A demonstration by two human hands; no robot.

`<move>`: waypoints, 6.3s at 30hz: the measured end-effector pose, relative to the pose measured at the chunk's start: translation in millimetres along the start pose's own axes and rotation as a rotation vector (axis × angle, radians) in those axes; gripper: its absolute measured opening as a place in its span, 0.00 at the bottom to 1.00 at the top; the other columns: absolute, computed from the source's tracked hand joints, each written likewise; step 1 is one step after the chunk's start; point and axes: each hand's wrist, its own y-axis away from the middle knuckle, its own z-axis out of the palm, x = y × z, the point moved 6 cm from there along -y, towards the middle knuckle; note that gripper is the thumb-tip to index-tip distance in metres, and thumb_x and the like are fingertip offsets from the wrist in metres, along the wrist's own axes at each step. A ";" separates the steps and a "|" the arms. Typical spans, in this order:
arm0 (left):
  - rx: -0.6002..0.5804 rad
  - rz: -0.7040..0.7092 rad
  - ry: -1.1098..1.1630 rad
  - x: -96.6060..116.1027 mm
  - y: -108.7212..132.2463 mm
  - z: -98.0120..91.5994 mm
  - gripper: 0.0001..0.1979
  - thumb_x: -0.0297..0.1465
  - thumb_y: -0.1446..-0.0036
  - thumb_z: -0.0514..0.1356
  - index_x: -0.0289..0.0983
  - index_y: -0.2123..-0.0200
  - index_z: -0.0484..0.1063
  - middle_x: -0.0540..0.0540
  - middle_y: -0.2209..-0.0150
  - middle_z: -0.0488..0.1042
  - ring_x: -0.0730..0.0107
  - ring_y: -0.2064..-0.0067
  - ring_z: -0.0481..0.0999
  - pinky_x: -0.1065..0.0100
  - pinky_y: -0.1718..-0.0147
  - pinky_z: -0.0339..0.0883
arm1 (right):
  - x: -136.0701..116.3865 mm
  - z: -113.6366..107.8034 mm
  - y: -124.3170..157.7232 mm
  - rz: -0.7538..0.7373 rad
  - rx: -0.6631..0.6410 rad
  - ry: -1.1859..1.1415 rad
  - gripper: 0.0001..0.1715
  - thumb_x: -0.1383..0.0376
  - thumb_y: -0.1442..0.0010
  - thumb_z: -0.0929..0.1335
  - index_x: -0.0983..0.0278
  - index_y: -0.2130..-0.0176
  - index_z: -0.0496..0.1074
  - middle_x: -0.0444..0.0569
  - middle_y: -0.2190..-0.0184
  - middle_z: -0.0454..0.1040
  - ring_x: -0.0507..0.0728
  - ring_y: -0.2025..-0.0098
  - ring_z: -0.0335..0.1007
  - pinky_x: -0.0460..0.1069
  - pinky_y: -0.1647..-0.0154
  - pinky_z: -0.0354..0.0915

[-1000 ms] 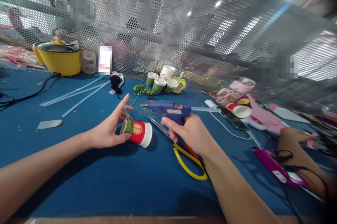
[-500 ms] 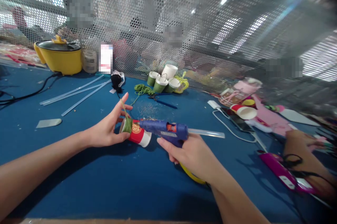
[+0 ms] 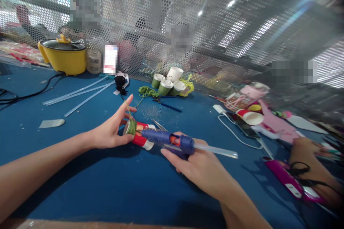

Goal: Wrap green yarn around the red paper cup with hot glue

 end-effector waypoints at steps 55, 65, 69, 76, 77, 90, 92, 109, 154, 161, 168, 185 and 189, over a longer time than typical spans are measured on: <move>-0.066 0.203 -0.203 14.5 3.0 6.7 0.49 0.23 0.50 0.59 0.46 0.35 0.29 0.37 0.44 0.54 0.57 0.49 0.64 0.50 0.51 0.64 | -4.0 -10.8 -4.5 -0.135 0.080 0.157 0.10 0.59 0.43 0.65 0.58 0.63 0.74 0.46 0.72 0.77 0.60 0.62 0.75 0.51 0.62 0.69; -0.072 0.223 -0.227 17.7 4.2 7.4 0.49 0.22 0.51 0.59 0.46 0.35 0.30 0.36 0.43 0.54 0.58 0.51 0.65 0.50 0.50 0.64 | -3.7 -12.9 -1.1 -0.096 0.060 0.145 0.09 0.58 0.44 0.66 0.57 0.67 0.75 0.44 0.75 0.76 0.60 0.64 0.75 0.50 0.68 0.69; -0.088 0.228 -0.232 18.9 5.0 8.7 0.49 0.22 0.51 0.59 0.46 0.35 0.30 0.37 0.42 0.52 0.60 0.51 0.65 0.50 0.48 0.63 | -3.1 -12.8 -4.6 -0.076 0.044 0.152 0.12 0.57 0.44 0.65 0.57 0.75 0.73 0.44 0.82 0.73 0.59 0.69 0.75 0.50 0.71 0.68; -0.102 0.242 -0.268 19.8 4.1 11.1 0.49 0.22 0.51 0.59 0.45 0.35 0.30 0.36 0.42 0.51 0.59 0.50 0.64 0.50 0.47 0.63 | -1.4 -14.1 -0.5 -0.062 0.047 0.146 0.10 0.56 0.44 0.66 0.58 0.71 0.74 0.42 0.82 0.73 0.58 0.72 0.74 0.49 0.71 0.67; -0.104 0.242 -0.275 20.1 4.1 11.5 0.49 0.22 0.51 0.59 0.45 0.35 0.30 0.37 0.42 0.51 0.58 0.50 0.64 0.50 0.47 0.63 | -1.5 -13.8 -0.7 -0.063 0.042 0.145 0.11 0.56 0.44 0.66 0.58 0.71 0.74 0.42 0.83 0.73 0.57 0.73 0.74 0.49 0.72 0.67; -0.077 0.229 -0.243 17.4 3.7 10.3 0.49 0.22 0.52 0.60 0.45 0.35 0.30 0.37 0.42 0.53 0.59 0.51 0.65 0.49 0.48 0.63 | -3.6 -14.5 0.0 -0.105 0.070 0.150 0.11 0.57 0.43 0.65 0.56 0.65 0.75 0.44 0.78 0.76 0.60 0.67 0.75 0.50 0.69 0.69; -0.073 0.227 -0.240 17.1 3.7 9.9 0.50 0.22 0.52 0.60 0.45 0.35 0.30 0.37 0.42 0.53 0.59 0.50 0.64 0.48 0.47 0.62 | -2.6 -13.9 -0.3 -0.093 0.059 0.155 0.10 0.57 0.43 0.65 0.57 0.65 0.75 0.44 0.79 0.75 0.59 0.68 0.75 0.50 0.69 0.68; -0.019 0.089 -0.114 5.0 1.1 4.1 0.51 0.24 0.53 0.61 0.46 0.35 0.29 0.37 0.44 0.54 0.62 0.54 0.67 0.52 0.51 0.66 | -4.5 -6.3 6.5 -0.062 0.001 0.170 0.07 0.59 0.45 0.66 0.58 0.73 0.70 0.44 0.77 0.74 0.58 0.67 0.74 0.48 0.72 0.68; -0.108 0.295 -0.408 25.3 4.5 13.0 0.46 0.23 0.51 0.58 0.41 0.35 0.33 0.33 0.40 0.46 0.52 0.45 0.61 0.48 0.49 0.65 | 7.9 -6.0 -3.9 0.211 -0.126 -0.110 0.14 0.56 0.46 0.65 0.63 0.70 0.73 0.40 0.90 0.64 0.52 0.84 0.64 0.46 0.79 0.64; -0.096 0.294 -0.391 24.7 5.2 12.2 0.47 0.22 0.51 0.59 0.43 0.35 0.33 0.34 0.40 0.47 0.57 0.49 0.66 0.51 0.49 0.66 | 4.9 -6.6 -5.4 0.187 -0.104 -0.054 0.13 0.57 0.44 0.64 0.63 0.70 0.72 0.40 0.89 0.65 0.52 0.84 0.65 0.45 0.80 0.63; -0.077 0.272 -0.357 19.8 3.9 11.3 0.48 0.23 0.52 0.59 0.42 0.35 0.32 0.34 0.41 0.49 0.61 0.52 0.68 0.52 0.49 0.66 | 7.6 -6.0 -0.3 0.176 -0.135 0.017 0.14 0.57 0.43 0.63 0.62 0.71 0.73 0.41 0.87 0.68 0.53 0.81 0.67 0.46 0.79 0.63; -0.019 0.216 -0.251 14.7 1.2 5.7 0.50 0.22 0.53 0.61 0.45 0.35 0.31 0.35 0.40 0.50 0.62 0.54 0.68 0.52 0.51 0.68 | 5.0 -6.3 5.0 0.086 -0.046 -0.010 0.11 0.57 0.49 0.68 0.58 0.65 0.76 0.42 0.88 0.68 0.58 0.78 0.69 0.48 0.78 0.61; -0.002 0.172 -0.197 10.4 0.9 4.2 0.50 0.23 0.53 0.61 0.45 0.35 0.31 0.35 0.40 0.49 0.62 0.54 0.68 0.53 0.53 0.69 | 10.1 -5.1 4.3 0.206 -0.078 -0.116 0.13 0.54 0.49 0.68 0.61 0.68 0.74 0.40 0.90 0.65 0.54 0.84 0.64 0.48 0.81 0.61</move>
